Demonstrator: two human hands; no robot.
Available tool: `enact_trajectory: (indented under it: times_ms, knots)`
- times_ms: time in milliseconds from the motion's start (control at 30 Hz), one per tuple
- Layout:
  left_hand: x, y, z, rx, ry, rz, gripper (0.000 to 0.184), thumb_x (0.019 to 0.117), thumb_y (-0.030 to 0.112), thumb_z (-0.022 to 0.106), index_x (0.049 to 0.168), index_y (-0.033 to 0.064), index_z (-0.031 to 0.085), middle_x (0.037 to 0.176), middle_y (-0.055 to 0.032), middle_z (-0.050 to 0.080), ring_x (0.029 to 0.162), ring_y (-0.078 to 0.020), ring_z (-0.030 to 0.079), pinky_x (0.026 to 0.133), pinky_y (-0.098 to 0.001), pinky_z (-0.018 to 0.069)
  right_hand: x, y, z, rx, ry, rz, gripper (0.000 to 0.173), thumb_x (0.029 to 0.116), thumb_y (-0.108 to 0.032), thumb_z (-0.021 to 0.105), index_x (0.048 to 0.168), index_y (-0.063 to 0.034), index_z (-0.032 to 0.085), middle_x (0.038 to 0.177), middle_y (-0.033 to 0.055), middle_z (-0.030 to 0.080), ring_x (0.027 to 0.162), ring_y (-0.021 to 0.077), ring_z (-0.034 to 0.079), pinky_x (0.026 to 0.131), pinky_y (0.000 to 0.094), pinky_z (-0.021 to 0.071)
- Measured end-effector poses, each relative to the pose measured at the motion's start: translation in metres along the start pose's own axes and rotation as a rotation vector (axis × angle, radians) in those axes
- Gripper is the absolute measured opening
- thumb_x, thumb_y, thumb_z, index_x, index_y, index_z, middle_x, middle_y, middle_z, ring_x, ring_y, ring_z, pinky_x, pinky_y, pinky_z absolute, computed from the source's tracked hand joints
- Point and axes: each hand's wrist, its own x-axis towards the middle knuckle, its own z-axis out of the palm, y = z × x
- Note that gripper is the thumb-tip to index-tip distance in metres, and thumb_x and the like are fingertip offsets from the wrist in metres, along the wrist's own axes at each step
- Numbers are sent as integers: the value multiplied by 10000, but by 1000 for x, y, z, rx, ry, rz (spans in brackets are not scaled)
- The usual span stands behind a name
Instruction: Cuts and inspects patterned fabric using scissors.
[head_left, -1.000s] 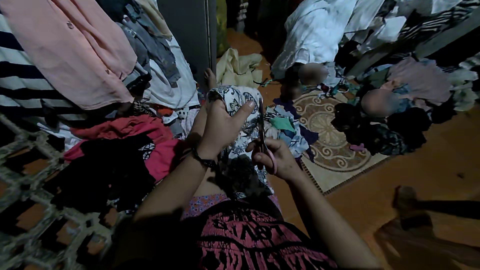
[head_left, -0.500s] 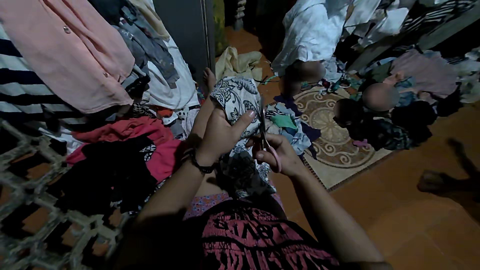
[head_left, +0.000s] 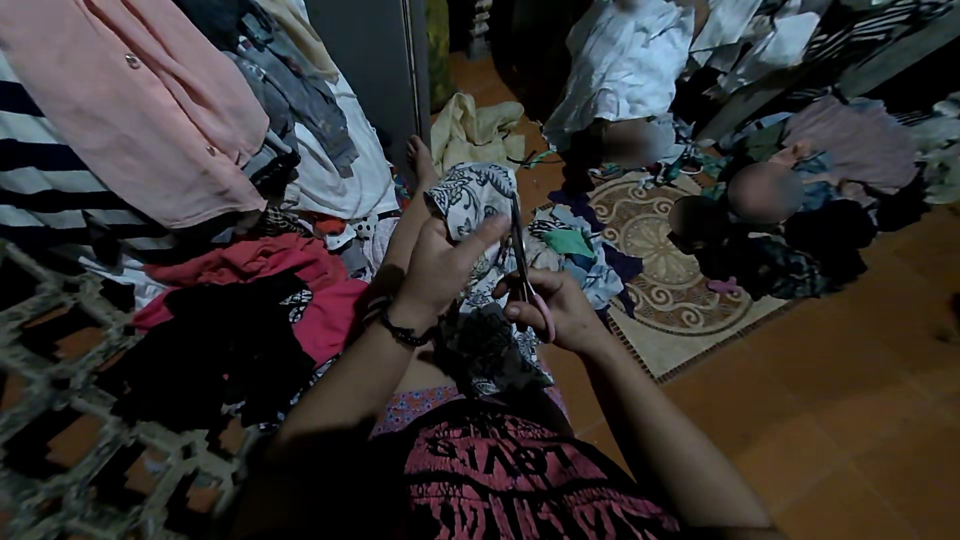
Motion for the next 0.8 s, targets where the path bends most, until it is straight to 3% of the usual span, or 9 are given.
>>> enact_trajectory:
  times_ms: [100,167,233,333,567,800]
  knots:
    - [8,12,-2,-245,58,-343,254,1015,356,611,1182,168,639,1006,4,714,866,-101,702,743,-309,609,-2,2,1,1,-2,14,375,906,-443,721,1016,-85,714,758,-140,647,626,-57,587,577,154,521]
    - [13,10,-8,-360,-19,-438,250,1006,317,604,1200,161,629,1018,-31,710,884,-133,705,754,-334,611,-4,4,2,22,-4,4,369,907,-429,722,1022,-79,717,759,-139,644,626,-58,584,576,153,518]
    - [11,8,-6,-349,-59,-375,166,1036,218,552,1165,141,621,972,-31,723,844,-125,717,746,-320,617,-6,7,2,52,-17,-27,396,906,-468,721,1026,-90,718,768,-150,649,640,-66,583,585,146,515]
    - [5,4,-4,-223,-62,-181,207,1021,93,572,1225,126,588,1009,4,724,879,-89,710,795,-296,613,-9,13,2,94,-60,-76,463,907,-549,699,1053,-110,716,809,-149,657,705,-57,592,647,166,523]
    - [3,-8,-2,-26,111,-77,317,995,146,659,1297,127,565,1093,8,701,950,-92,697,851,-317,603,-7,13,2,148,-93,-97,468,914,-573,678,1066,-131,706,815,-158,640,719,-59,581,656,168,516]
    - [0,-19,0,104,118,174,282,928,47,723,1187,71,614,986,19,728,875,-61,710,794,-276,618,-4,11,6,142,-42,-59,446,907,-550,694,1047,-127,713,801,-161,638,703,-53,582,652,174,519]
